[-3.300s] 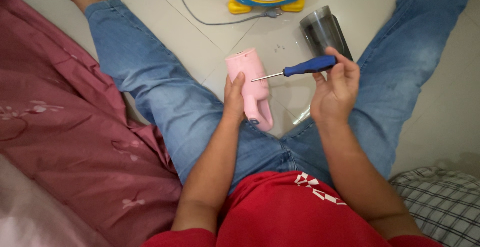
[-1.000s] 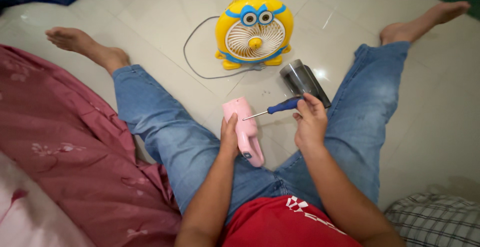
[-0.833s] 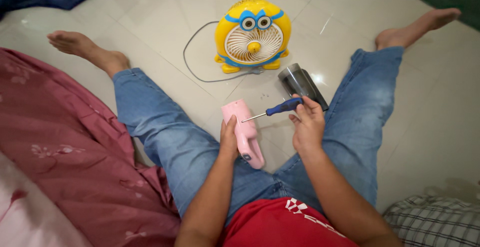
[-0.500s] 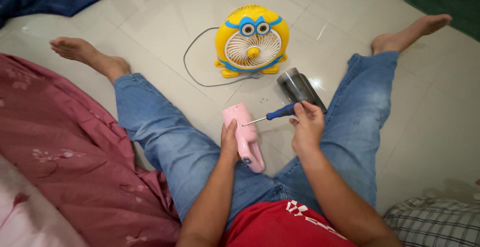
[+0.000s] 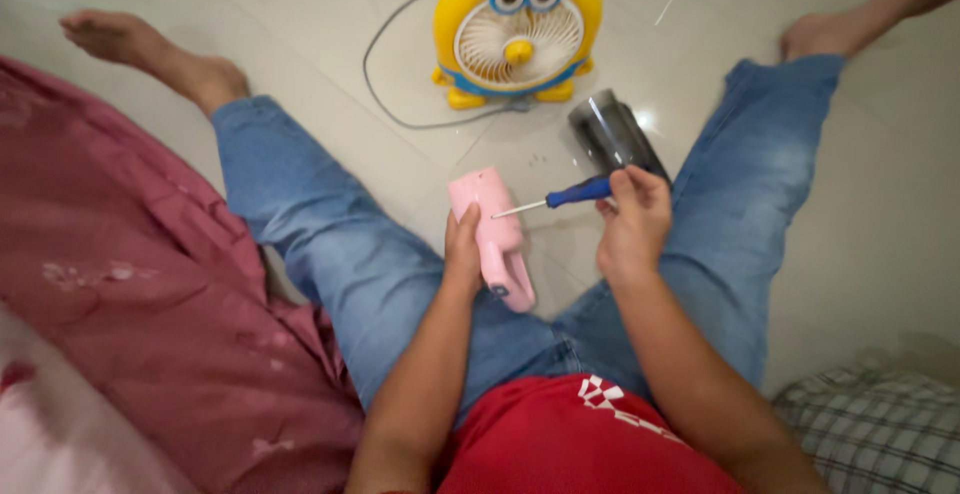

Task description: The person lies on the floor and uses a screwdriver to unscrew screws from the casing of a pink handheld vacuum cleaner, removing small screws and setting them on the floor while turning the vacuum to reach different sides.

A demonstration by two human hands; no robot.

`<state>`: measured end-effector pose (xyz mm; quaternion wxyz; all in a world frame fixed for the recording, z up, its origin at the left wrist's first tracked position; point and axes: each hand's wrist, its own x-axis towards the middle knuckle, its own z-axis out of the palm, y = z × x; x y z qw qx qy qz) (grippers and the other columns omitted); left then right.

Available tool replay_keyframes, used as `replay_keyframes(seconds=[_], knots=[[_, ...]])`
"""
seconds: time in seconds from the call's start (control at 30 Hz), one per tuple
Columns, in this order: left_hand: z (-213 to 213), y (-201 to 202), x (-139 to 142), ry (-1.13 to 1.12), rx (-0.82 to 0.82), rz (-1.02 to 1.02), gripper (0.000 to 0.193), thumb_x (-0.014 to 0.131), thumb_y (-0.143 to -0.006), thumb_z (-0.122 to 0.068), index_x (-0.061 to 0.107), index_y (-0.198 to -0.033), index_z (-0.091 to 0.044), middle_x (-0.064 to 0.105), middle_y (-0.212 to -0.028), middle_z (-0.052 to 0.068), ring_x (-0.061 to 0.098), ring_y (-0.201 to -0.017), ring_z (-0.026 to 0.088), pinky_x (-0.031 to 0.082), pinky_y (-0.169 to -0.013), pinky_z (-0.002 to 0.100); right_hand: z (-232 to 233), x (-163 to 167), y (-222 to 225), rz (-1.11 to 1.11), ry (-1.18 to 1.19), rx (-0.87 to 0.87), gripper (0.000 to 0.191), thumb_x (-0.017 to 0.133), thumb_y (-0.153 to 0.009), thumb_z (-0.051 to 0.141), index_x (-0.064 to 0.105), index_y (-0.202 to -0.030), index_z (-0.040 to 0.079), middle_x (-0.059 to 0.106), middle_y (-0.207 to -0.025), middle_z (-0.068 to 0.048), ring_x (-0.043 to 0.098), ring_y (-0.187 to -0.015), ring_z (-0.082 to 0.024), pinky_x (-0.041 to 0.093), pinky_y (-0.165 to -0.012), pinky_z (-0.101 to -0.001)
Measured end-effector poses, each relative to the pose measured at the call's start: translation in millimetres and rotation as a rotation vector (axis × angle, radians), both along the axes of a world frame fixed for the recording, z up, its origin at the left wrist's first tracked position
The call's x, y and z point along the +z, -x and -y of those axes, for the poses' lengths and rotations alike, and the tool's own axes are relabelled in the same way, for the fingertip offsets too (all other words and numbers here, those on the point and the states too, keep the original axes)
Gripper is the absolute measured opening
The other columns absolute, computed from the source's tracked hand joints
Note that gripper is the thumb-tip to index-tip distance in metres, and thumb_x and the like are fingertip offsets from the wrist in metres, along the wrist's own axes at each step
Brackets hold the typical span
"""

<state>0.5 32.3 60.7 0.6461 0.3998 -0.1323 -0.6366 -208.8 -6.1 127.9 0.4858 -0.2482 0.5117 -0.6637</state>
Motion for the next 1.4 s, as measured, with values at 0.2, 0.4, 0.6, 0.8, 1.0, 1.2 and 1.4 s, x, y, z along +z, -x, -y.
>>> replay_keyframes(seconds=[0.2,0.4,0.6,0.8,1.0,1.2,1.4], knots=[[-0.1,-0.3,-12.4,0.023,0.025,0.024,0.052,0.06,-0.099,-0.034,0.048,-0.138,-0.001,0.065,-0.116,0.016,0.068,-0.099,0.026,0.059,-0.084,0.041,-5.7,-5.2,9.1,0.104,0.115,0.12,0.026,0.065,-0.102,0.006,0.057,-0.125,0.012,0.07,-0.131,-0.01,0.067,-0.107,-0.017,0.054,-0.083,-0.0315],[-0.1,0.7,-23.8,0.011,0.055,0.082,0.052,0.064,-0.099,-0.031,0.048,-0.136,0.001,0.064,-0.121,0.016,0.067,-0.104,0.025,0.058,-0.09,0.041,-8.0,-16.2,9.5,0.154,0.086,0.066,0.02,0.064,-0.109,0.013,0.057,-0.127,0.011,0.065,-0.123,-0.007,0.065,-0.102,-0.017,0.055,-0.081,-0.0364],[-2.3,0.6,-30.0,-0.032,0.061,0.1,0.054,0.065,-0.098,-0.032,0.048,-0.138,0.0,0.063,-0.125,0.015,0.064,-0.108,0.024,0.055,-0.093,0.039,-4.4,-18.2,11.3,0.009,0.134,0.072,0.025,0.068,-0.108,0.006,0.057,-0.131,0.009,0.066,-0.127,-0.008,0.064,-0.106,-0.017,0.053,-0.085,-0.0337],[-1.6,-2.6,-24.3,-0.015,0.06,0.03,0.054,0.061,-0.099,-0.033,0.048,-0.14,-0.001,0.063,-0.125,0.015,0.065,-0.109,0.025,0.056,-0.094,0.039,-14.8,-0.6,3.8,0.093,0.204,0.168,0.027,0.065,-0.105,0.007,0.057,-0.13,0.01,0.067,-0.137,-0.008,0.066,-0.113,-0.015,0.058,-0.09,-0.0323],[-3.6,-1.7,-24.1,0.016,0.058,0.016,0.053,0.061,-0.1,-0.032,0.046,-0.14,0.0,0.061,-0.125,0.016,0.064,-0.108,0.026,0.055,-0.093,0.041,-8.6,-5.6,-1.7,-0.01,0.151,0.046,0.026,0.071,-0.107,0.004,0.058,-0.129,0.009,0.062,-0.127,-0.009,0.063,-0.106,-0.016,0.055,-0.082,-0.0322],[-2.2,-1.0,-26.9,0.023,0.056,0.008,0.055,0.062,-0.1,-0.032,0.046,-0.142,0.0,0.061,-0.127,0.016,0.064,-0.11,0.026,0.055,-0.095,0.041,-12.9,7.9,0.1,0.05,0.257,0.173,0.033,0.065,-0.103,0.0,0.056,-0.134,0.008,0.066,-0.138,-0.009,0.066,-0.113,-0.014,0.057,-0.093,-0.0304],[-3.0,-0.8,-26.3,0.034,0.047,0.061,0.057,0.063,-0.099,-0.031,0.046,-0.144,-0.001,0.061,-0.129,0.015,0.063,-0.111,0.024,0.054,-0.096,0.039,-14.2,24.3,-12.3,-0.045,0.094,0.065,0.029,0.066,-0.103,0.004,0.058,-0.131,0.006,0.068,-0.118,-0.004,0.065,-0.096,-0.01,0.053,-0.068,-0.0244]])
